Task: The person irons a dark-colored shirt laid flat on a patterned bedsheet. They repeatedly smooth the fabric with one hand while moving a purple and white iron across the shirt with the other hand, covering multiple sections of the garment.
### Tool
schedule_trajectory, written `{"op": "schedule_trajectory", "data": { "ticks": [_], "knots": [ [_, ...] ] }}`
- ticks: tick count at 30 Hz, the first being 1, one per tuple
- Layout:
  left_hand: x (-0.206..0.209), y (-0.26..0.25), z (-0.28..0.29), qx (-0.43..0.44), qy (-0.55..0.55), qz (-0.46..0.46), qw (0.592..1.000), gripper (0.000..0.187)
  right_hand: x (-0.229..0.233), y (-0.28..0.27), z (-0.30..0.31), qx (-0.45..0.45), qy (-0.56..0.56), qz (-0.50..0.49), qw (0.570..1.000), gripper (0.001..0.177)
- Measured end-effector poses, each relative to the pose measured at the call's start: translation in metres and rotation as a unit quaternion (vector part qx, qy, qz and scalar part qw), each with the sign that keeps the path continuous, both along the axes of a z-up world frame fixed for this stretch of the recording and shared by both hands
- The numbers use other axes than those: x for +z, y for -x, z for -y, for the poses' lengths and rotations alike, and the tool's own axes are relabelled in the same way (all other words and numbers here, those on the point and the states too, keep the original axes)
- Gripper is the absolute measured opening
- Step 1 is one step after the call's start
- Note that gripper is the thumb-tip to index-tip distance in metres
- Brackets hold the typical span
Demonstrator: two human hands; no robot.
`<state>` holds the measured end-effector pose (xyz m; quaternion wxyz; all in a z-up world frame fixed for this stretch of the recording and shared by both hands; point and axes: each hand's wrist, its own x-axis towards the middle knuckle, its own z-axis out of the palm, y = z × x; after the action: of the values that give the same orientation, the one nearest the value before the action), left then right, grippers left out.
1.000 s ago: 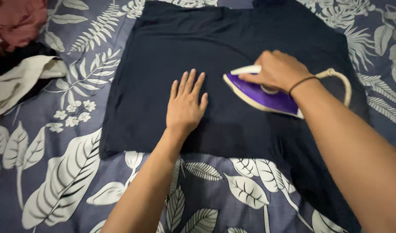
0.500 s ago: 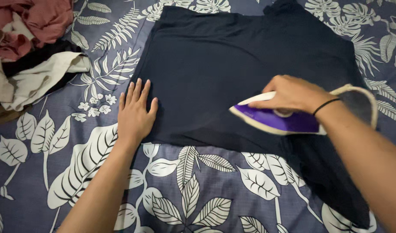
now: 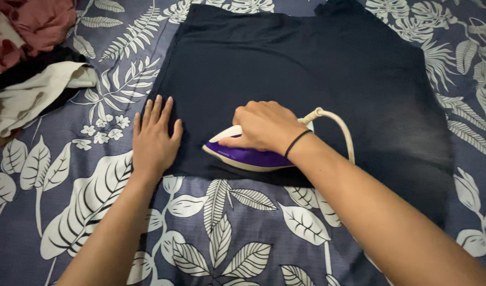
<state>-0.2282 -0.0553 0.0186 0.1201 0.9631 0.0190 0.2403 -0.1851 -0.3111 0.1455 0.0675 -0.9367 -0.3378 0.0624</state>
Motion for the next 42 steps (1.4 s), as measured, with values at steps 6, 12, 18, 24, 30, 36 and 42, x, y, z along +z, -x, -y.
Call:
{"op": "schedule_trajectory", "data": {
  "ticks": [6, 12, 18, 24, 30, 36, 42],
  "knots": [
    [-0.002, 0.000, -0.001, -0.007, -0.013, 0.016, 1.000, 0.057, 0.002, -0.006, 0.055, -0.027, 0.041, 0.002, 0.999, 0.068],
    [0.005, -0.001, 0.005, -0.014, -0.053, 0.029, 0.998, 0.049, 0.015, -0.005, 0.122, -0.112, 0.073, -0.027, 0.991, 0.069],
    [0.026, -0.014, 0.057, -0.077, -0.033, 0.058, 0.995, 0.047, 0.027, 0.016, 0.160, -0.177, 0.103, -0.102, 0.974, 0.061],
    [0.024, -0.041, 0.163, -0.164, 0.048, 0.035, 0.985, 0.048, 0.013, 0.041, 0.179, -0.146, 0.071, -0.005, 0.987, 0.059],
    [-0.007, -0.063, 0.249, -0.202, 0.077, 0.010, 0.976, 0.051, -0.015, 0.038, 0.186, -0.118, 0.043, 0.170, 0.978, 0.057],
    [-0.022, -0.058, 0.255, -0.195, 0.053, -0.003, 0.979, 0.055, -0.029, 0.013, 0.189, -0.148, 0.046, 0.224, 0.962, 0.057],
    [-0.016, -0.047, 0.257, -0.191, 0.051, 0.026, 0.980, 0.056, -0.037, -0.025, 0.193, -0.172, 0.044, 0.238, 0.955, 0.057]
  ]
}}
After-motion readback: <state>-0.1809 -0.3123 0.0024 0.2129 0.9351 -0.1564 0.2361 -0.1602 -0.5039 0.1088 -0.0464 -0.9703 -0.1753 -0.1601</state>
